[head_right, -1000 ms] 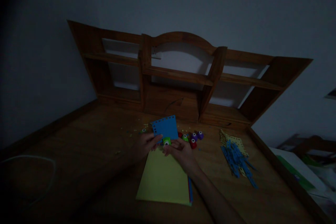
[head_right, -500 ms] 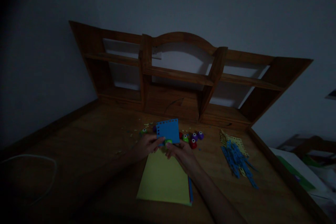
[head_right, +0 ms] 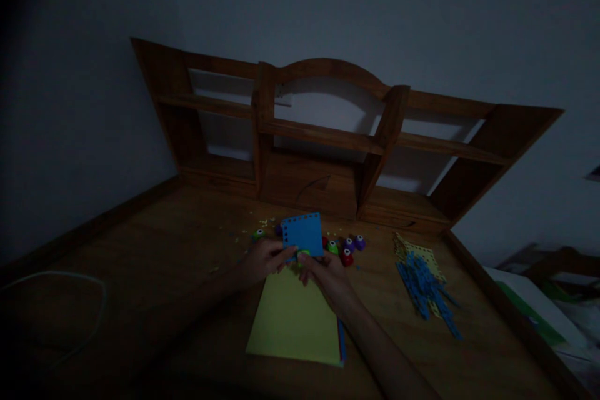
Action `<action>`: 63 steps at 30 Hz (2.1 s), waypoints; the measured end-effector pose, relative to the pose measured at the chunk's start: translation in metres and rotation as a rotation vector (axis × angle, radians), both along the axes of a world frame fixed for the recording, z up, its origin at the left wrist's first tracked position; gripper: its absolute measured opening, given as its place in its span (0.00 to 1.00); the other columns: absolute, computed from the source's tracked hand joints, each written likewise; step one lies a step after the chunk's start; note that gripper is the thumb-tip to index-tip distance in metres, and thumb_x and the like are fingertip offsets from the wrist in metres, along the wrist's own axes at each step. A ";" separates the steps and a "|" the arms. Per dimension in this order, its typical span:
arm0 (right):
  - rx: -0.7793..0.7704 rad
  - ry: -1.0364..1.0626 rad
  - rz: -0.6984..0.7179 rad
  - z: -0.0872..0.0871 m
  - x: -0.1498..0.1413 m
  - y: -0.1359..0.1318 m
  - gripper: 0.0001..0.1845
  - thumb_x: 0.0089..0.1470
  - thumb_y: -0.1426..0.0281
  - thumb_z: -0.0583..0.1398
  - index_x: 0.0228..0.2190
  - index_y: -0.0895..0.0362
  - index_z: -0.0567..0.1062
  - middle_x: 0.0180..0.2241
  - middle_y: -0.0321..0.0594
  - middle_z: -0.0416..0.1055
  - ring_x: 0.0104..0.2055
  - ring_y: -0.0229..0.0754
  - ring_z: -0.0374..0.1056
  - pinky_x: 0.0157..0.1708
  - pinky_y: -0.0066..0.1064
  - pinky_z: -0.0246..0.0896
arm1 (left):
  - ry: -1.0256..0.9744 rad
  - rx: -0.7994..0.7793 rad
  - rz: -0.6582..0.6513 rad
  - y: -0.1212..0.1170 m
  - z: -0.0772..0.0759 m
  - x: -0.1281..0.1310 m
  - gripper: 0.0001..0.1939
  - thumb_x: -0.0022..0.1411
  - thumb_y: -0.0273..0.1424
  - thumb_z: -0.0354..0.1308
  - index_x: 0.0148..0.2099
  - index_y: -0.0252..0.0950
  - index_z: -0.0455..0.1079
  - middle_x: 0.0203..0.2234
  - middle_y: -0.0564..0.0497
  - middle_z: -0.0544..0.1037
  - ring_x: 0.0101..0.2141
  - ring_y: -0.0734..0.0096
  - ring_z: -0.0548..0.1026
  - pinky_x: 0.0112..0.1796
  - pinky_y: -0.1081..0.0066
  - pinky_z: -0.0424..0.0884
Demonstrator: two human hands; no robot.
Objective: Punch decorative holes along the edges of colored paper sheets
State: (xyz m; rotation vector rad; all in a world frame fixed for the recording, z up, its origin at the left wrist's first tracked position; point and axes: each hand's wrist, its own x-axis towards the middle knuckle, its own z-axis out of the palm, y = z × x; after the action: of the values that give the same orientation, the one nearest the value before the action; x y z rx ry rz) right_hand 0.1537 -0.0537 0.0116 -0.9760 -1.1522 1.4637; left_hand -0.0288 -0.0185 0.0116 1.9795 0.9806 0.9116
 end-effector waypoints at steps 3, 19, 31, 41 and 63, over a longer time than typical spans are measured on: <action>0.013 -0.011 0.009 0.001 0.000 -0.001 0.13 0.45 0.61 0.66 0.27 0.59 0.76 0.21 0.34 0.70 0.20 0.33 0.61 0.20 0.26 0.54 | 0.007 0.003 -0.020 0.000 -0.001 -0.001 0.27 0.63 0.47 0.45 0.22 0.33 0.65 0.14 0.54 0.67 0.18 0.78 0.64 0.21 0.77 0.57; -0.005 0.043 -0.021 0.003 -0.002 -0.010 0.13 0.44 0.68 0.67 0.20 0.59 0.68 0.17 0.28 0.55 0.18 0.29 0.44 0.19 0.27 0.35 | 0.005 -0.138 -0.102 -0.012 0.012 -0.003 0.31 0.64 0.50 0.42 0.21 0.32 0.66 0.14 0.52 0.68 0.18 0.76 0.67 0.23 0.77 0.62; 0.063 -0.099 -0.038 -0.002 -0.001 -0.010 0.14 0.46 0.65 0.66 0.21 0.58 0.67 0.16 0.29 0.57 0.18 0.30 0.48 0.18 0.27 0.36 | 0.060 -0.103 -0.021 -0.006 0.003 -0.002 0.30 0.62 0.51 0.44 0.20 0.32 0.66 0.13 0.53 0.67 0.17 0.76 0.66 0.22 0.76 0.60; 0.082 -0.193 -0.019 0.003 0.000 -0.010 0.14 0.47 0.62 0.65 0.22 0.60 0.71 0.15 0.31 0.60 0.17 0.30 0.50 0.18 0.27 0.40 | 0.004 0.048 -0.017 -0.004 0.005 -0.001 0.23 0.62 0.45 0.48 0.23 0.33 0.62 0.18 0.56 0.64 0.22 0.78 0.60 0.24 0.77 0.55; 0.101 -0.204 -0.020 -0.001 0.001 -0.009 0.14 0.47 0.62 0.65 0.23 0.60 0.72 0.15 0.31 0.60 0.17 0.30 0.50 0.18 0.27 0.41 | 0.066 0.112 -0.008 -0.002 0.001 -0.001 0.22 0.63 0.43 0.48 0.24 0.32 0.64 0.18 0.56 0.65 0.22 0.77 0.62 0.25 0.76 0.57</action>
State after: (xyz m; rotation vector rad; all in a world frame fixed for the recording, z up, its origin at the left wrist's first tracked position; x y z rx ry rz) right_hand 0.1544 -0.0628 0.0109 -1.0815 -1.3467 1.2989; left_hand -0.0295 -0.0209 0.0130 2.1180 0.9766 0.9193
